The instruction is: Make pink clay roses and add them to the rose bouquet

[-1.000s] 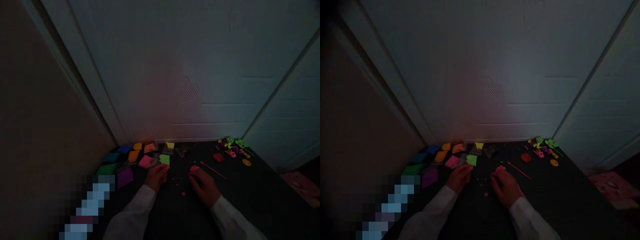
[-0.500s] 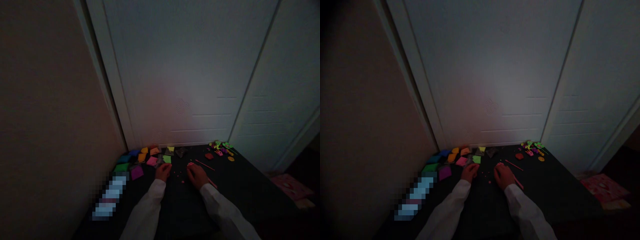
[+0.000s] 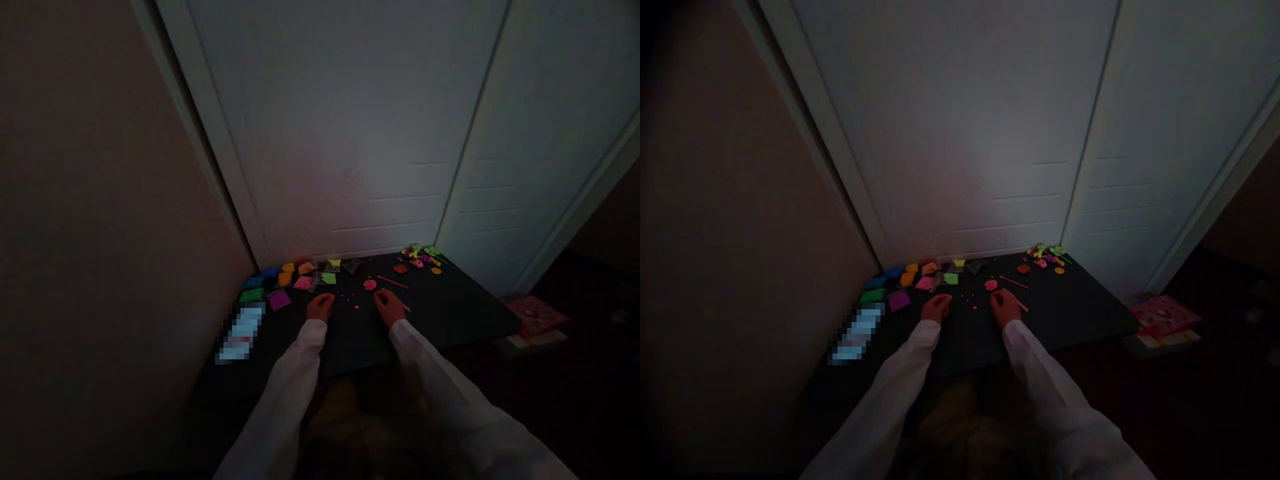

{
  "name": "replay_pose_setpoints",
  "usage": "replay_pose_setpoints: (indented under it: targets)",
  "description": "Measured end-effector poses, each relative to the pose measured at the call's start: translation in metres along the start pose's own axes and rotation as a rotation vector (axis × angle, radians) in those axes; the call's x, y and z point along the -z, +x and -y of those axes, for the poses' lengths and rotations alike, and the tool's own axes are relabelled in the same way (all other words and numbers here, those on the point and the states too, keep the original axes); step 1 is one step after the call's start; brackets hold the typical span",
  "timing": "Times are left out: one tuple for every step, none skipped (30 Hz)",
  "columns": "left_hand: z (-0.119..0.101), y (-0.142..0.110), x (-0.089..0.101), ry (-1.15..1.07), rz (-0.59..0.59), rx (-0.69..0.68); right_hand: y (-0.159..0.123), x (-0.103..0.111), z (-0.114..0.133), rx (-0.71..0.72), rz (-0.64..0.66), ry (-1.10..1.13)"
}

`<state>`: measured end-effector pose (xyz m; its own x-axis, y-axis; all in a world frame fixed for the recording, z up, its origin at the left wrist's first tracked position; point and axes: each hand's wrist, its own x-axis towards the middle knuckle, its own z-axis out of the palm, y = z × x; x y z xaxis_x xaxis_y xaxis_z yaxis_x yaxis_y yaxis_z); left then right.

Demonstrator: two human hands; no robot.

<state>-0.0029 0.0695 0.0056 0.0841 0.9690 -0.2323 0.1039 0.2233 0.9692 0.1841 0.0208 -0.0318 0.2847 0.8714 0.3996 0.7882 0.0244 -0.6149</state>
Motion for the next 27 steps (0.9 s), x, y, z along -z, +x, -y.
replay_pose_setpoints:
  targets:
    - [0.0,0.0,0.0,-0.004,-0.003,-0.001,0.0,0.0,0.001,0.007,0.004,0.001]
    - [0.0,0.0,0.0,-0.008,-0.007,-0.005,0.001,0.0,0.002,0.019,0.006,0.002]
    - [0.001,0.0,0.001,-0.012,-0.004,-0.011,0.002,0.0,0.004,0.032,0.005,0.002]
    - [0.001,0.0,0.002,-0.017,-0.004,-0.018,0.003,0.001,0.006,0.046,-0.003,0.003]
    - [0.002,0.001,0.003,-0.025,-0.001,-0.028,0.004,0.001,0.009,0.062,-0.008,0.004]
    - [0.004,0.003,0.005,-0.032,-0.001,-0.042,0.006,0.001,0.012,0.079,-0.017,0.006]
    - [0.006,0.005,0.006,-0.044,-0.01,-0.059,0.008,0.001,0.016,0.102,-0.023,0.01]
    - [0.008,0.009,0.006,-0.057,-0.017,-0.078,0.01,0.0,0.019,0.129,-0.022,0.014]
    - [0.01,0.013,0.007,-0.068,-0.022,-0.099,0.012,-0.002,0.023,0.164,-0.012,0.02]
    - [0.011,0.018,0.006,-0.077,-0.026,-0.117,0.014,-0.004,0.027,0.202,0.01,0.027]
    - [0.012,0.024,0.005,-0.081,-0.029,-0.131,0.016,-0.007,0.03,0.242,0.04,0.034]
    - [0.013,0.03,0.004,-0.084,-0.029,-0.144,0.018,-0.01,0.033,0.275,0.067,0.041]
    - [0.013,0.036,0.002,-0.083,-0.03,-0.153,0.02,-0.013,0.036,0.301,0.095,0.048]
    - [0.012,0.043,0.0,-0.082,-0.028,-0.158,0.022,-0.015,0.037,0.317,0.119,0.057]
    - [0.01,0.049,-0.003,-0.08,-0.027,-0.16,0.025,-0.017,0.038,0.324,0.141,0.066]
    - [0.009,0.055,-0.006,-0.08,-0.024,-0.16,0.027,-0.019,0.039,0.321,0.16,0.076]
    - [0.007,0.061,-0.009,-0.08,-0.017,-0.157,0.03,-0.02,0.038,0.312,0.179,0.088]
    - [0.005,0.065,-0.011,-0.083,-0.016,-0.155,0.033,-0.019,0.037,0.295,0.192,0.1]
    - [0.004,0.069,-0.014,-0.085,-0.012,-0.156,0.036,-0.018,0.036,0.274,0.207,0.115]
    - [0.003,0.072,-0.016,-0.087,-0.005,-0.155,0.039,-0.017,0.034,0.243,0.22,0.129]
    - [0.003,0.073,-0.017,-0.09,0.005,-0.152,0.041,-0.015,0.032,0.204,0.222,0.14]
    - [0.003,0.075,-0.018,-0.095,0.005,-0.15,0.043,-0.012,0.031,0.163,0.228,0.148]
    - [0.003,0.075,-0.019,-0.098,0.009,-0.145,0.044,-0.009,0.029,0.13,0.237,0.155]
    - [0.004,0.076,-0.019,-0.102,0.014,-0.14,0.044,-0.005,0.029,0.107,0.255,0.161]
    - [0.004,0.076,-0.019,-0.104,0.017,-0.134,0.044,-0.002,0.028,0.094,0.279,0.168]
    - [0.005,0.076,-0.018,-0.106,0.02,-0.128,0.043,0.002,0.028,0.089,0.312,0.176]
    - [0.006,0.076,-0.018,-0.106,0.026,-0.123,0.042,0.005,0.029,0.096,0.365,0.184]
